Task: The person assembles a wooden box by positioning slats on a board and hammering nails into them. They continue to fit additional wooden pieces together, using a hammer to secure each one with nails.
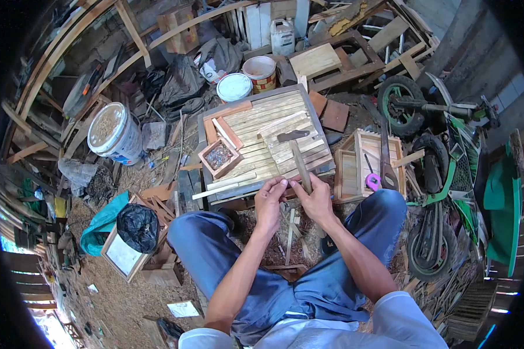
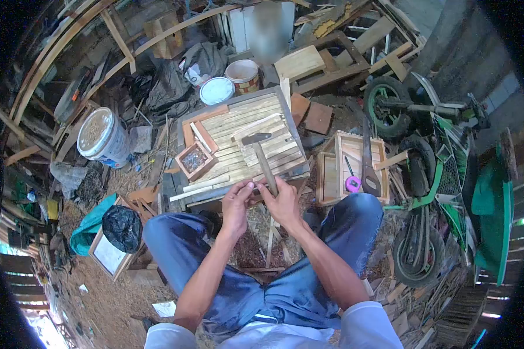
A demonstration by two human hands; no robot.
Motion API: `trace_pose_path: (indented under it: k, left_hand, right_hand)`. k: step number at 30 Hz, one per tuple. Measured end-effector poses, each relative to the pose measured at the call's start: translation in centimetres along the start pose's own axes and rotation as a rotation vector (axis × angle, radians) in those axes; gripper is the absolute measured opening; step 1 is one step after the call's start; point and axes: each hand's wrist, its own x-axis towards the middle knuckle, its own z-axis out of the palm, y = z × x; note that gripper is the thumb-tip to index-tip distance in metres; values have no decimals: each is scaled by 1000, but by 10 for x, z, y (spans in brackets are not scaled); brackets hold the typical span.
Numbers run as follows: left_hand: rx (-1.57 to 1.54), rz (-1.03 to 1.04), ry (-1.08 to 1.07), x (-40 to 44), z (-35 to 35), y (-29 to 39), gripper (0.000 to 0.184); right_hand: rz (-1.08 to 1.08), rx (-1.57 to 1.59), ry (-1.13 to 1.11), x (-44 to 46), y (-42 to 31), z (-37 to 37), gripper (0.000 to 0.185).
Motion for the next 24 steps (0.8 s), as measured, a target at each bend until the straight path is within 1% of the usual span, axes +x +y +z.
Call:
trace_pose_path:
  k: [1, 4, 7, 8, 10, 11, 13, 14, 16, 17, 18, 19, 20, 21, 23, 24]
  left_hand:
    - [-24, -19, 9, -1, -1, -2, 21]
    - [101, -55, -6, 0, -7, -2, 16]
    - [342, 141, -19, 2, -8, -9, 13]
    - [503, 222, -5, 5, -9, -10, 13]
    - [702, 265, -31, 1, -3, 4, 11]
    - [799, 290, -43, 0, -2, 10, 10]
    - [849, 441, -15, 7, -5, 6, 8]
    - [872, 517, -1, 11, -7, 3, 8]
    - [865, 592, 55, 22, -11, -2, 8]
    - [862, 631, 86, 28, -13, -3, 9]
    - [823, 474, 80, 28, -5, 11, 12]
    - [877, 560, 89, 42, -4, 16, 12]
    - [930, 647, 95, 61, -5, 20, 13]
    - [982, 734, 99, 81, -7, 23, 13]
    - [1078, 799, 106, 119, -9, 32, 14]
    - [1151, 857, 110, 142, -13, 30, 17]
  right_hand:
    - [-22, 20, 0, 1, 6, 4, 19]
    - [-35, 74, 11, 2, 17, 13, 19]
    - [-36, 10, -12, 1, 14, 11, 19]
    - [-14, -5, -20, 1, 11, 8, 20]
    - [27, -36, -40, 2, 7, 4, 20]
    - [-5, -29, -28, 3, 8, 4, 19]
    - [-70, -18, 0, 4, 10, 1, 19]
    - [-13, -105, 27, 6, 9, -3, 19]
    - [102, -275, 77, 10, 3, -13, 20]
    - [86, -291, 148, 10, 7, -14, 21]
    - [69, -305, 222, 12, 16, -14, 22]
    - [50, -317, 303, 14, 24, -14, 23]
    - [150, -359, 291, 15, 31, -15, 27]
    - [148, -349, 297, 15, 37, -14, 28]
    - [147, -332, 306, 10, 42, -12, 30]
    - [210, -273, 279, 9, 40, -12, 32]
